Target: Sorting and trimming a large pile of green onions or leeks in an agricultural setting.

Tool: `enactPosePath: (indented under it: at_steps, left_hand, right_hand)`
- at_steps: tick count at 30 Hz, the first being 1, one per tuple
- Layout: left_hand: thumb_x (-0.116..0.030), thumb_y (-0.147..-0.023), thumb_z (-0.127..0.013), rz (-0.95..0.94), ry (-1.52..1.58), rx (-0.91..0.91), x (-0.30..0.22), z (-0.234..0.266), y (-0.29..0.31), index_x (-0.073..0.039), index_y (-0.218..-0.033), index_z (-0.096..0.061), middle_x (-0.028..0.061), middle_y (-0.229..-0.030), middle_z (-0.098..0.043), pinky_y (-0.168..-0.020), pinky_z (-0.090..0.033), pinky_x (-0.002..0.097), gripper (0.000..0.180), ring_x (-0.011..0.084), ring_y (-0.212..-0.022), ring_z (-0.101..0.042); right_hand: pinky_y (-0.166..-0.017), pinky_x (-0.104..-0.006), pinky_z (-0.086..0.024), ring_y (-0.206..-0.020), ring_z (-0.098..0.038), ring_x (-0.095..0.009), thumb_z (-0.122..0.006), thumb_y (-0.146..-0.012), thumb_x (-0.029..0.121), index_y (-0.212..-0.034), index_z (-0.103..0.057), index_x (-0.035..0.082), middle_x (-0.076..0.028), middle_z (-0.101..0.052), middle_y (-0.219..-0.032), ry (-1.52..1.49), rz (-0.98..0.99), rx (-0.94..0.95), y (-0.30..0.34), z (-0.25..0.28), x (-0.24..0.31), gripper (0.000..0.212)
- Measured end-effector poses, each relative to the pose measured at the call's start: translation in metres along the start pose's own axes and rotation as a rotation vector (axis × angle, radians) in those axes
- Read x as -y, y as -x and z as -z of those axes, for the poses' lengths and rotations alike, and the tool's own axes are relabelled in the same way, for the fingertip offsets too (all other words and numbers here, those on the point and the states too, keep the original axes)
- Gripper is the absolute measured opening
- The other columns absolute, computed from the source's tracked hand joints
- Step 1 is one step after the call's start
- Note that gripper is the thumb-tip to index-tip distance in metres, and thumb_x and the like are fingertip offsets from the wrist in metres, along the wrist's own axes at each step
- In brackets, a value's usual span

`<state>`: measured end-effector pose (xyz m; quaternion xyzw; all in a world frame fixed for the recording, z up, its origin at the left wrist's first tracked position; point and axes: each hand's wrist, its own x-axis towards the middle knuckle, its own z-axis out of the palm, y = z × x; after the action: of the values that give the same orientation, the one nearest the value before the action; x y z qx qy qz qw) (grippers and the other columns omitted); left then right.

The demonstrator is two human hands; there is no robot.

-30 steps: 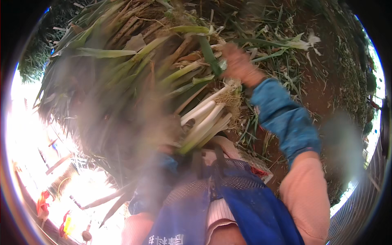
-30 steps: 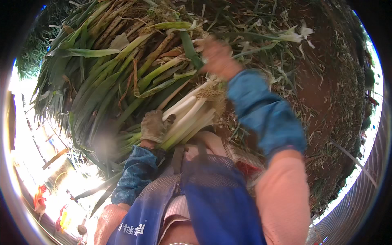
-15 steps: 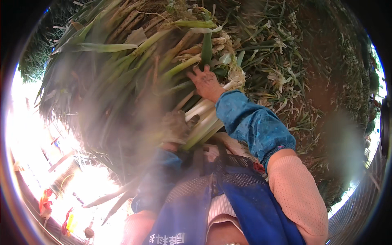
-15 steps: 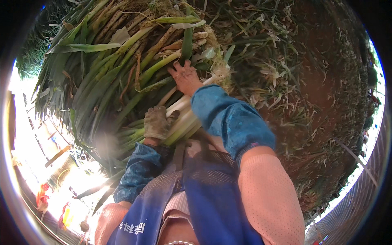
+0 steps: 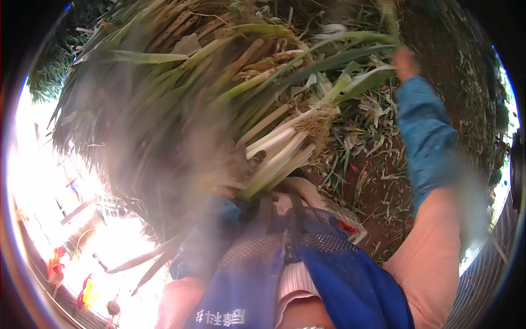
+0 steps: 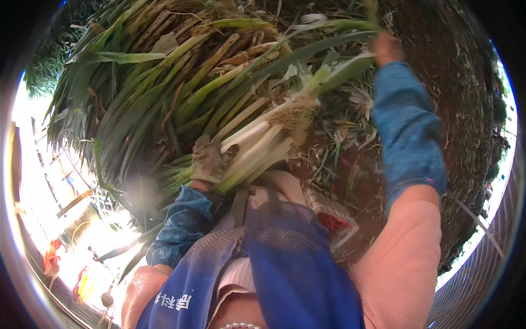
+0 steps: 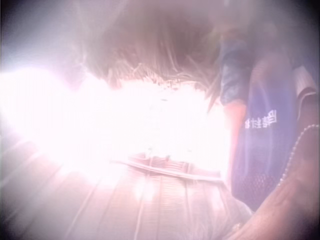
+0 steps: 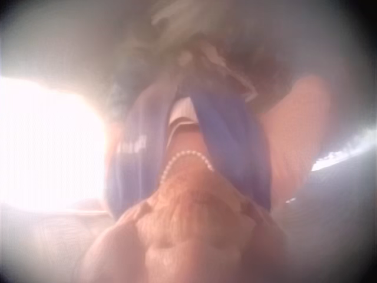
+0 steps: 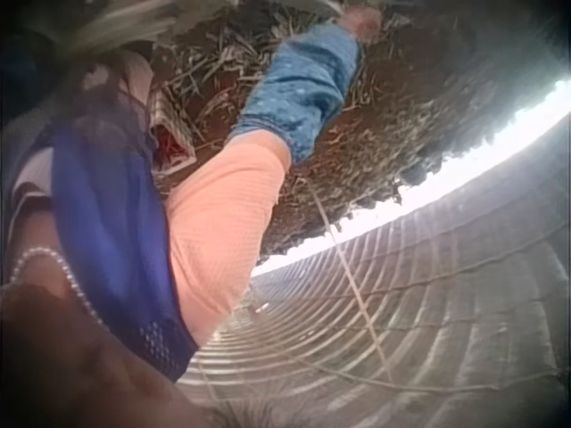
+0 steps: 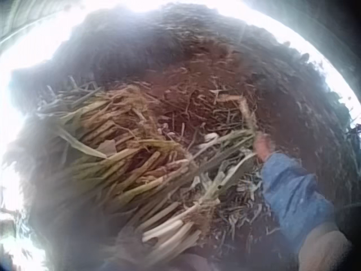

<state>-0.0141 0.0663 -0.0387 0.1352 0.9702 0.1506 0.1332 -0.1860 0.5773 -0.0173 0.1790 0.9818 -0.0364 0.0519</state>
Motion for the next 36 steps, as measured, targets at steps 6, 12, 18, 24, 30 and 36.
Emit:
enactPosePath:
  at_steps: [6,12,18,24,30,36]
  left_hand:
    - [-0.048,-0.076,-0.057,0.092,-0.014,0.083,0.02,-0.011,0.007,0.0,-0.08,-0.058,0.0193,-0.085,-0.055,-0.075,-0.042,0.0438,0.048,0.0351,-0.087,-0.052]
    - [-0.052,-0.075,-0.055,0.159,0.058,0.222,0.012,-0.005,0.006,-0.001,-0.074,-0.059,0.0184,-0.076,-0.058,-0.074,-0.041,0.0435,0.051,0.0345,-0.077,-0.055]
    - [-0.052,-0.076,-0.055,0.048,0.076,0.196,0.0,0.007,0.004,0.0,-0.074,-0.059,0.0199,-0.078,-0.058,-0.071,-0.042,0.0438,0.053,0.0352,-0.079,-0.055]
    - [-0.053,-0.074,-0.056,0.145,0.106,0.261,0.015,0.003,0.011,0.0,-0.076,-0.06,0.0189,-0.077,-0.058,-0.071,-0.043,0.042,0.053,0.0329,-0.075,-0.056]
    - [-0.055,-0.069,-0.059,0.025,0.083,-0.223,0.01,-0.025,0.02,-0.004,-0.081,-0.062,0.0145,-0.079,-0.06,-0.073,-0.041,0.0369,0.052,0.0278,-0.077,-0.057]
    - [-0.051,-0.067,-0.061,0.051,0.154,-0.015,-0.001,-0.007,0.028,-0.003,-0.077,-0.062,0.0135,-0.081,-0.059,-0.072,-0.04,0.0379,0.049,0.0267,-0.079,-0.055]
  right_hand:
    - [-0.079,-0.0436,-0.046,-0.097,-0.054,-0.034,-0.056,-0.078,0.047,-0.129,-0.032,0.007,-0.022,-0.045,-0.121,0.338,0.038,0.026,0.023,0.034,0.079,0.069]
    - [-0.093,-0.0507,-0.033,-0.11,-0.047,-0.033,-0.046,-0.084,0.04,-0.117,-0.052,0.006,-0.017,-0.054,-0.113,0.037,0.251,0.801,0.137,-0.061,0.265,0.047]
    - [-0.059,-0.0438,-0.046,-0.072,-0.06,-0.026,-0.051,-0.082,0.021,-0.084,-0.058,0.004,-0.013,-0.058,-0.084,0.504,0.614,0.306,0.1,-0.146,0.199,0.019]
    - [-0.062,-0.0403,-0.048,-0.072,-0.058,-0.031,-0.051,-0.083,0.019,-0.095,-0.054,0.006,-0.016,-0.056,-0.091,0.027,0.643,-0.051,0.058,-0.052,0.167,0.018]
    - [-0.077,-0.0395,-0.046,-0.089,-0.058,-0.032,-0.056,-0.078,0.029,-0.128,-0.036,0.009,-0.018,-0.042,-0.121,-0.115,0.992,0.516,0.221,-0.098,0.346,0.057]
    - [-0.062,-0.039,-0.046,-0.071,-0.058,-0.028,-0.054,-0.072,0.015,-0.112,-0.048,0.007,-0.013,-0.057,-0.087,0.168,1.091,0.176,0.222,-0.168,0.331,0.041]
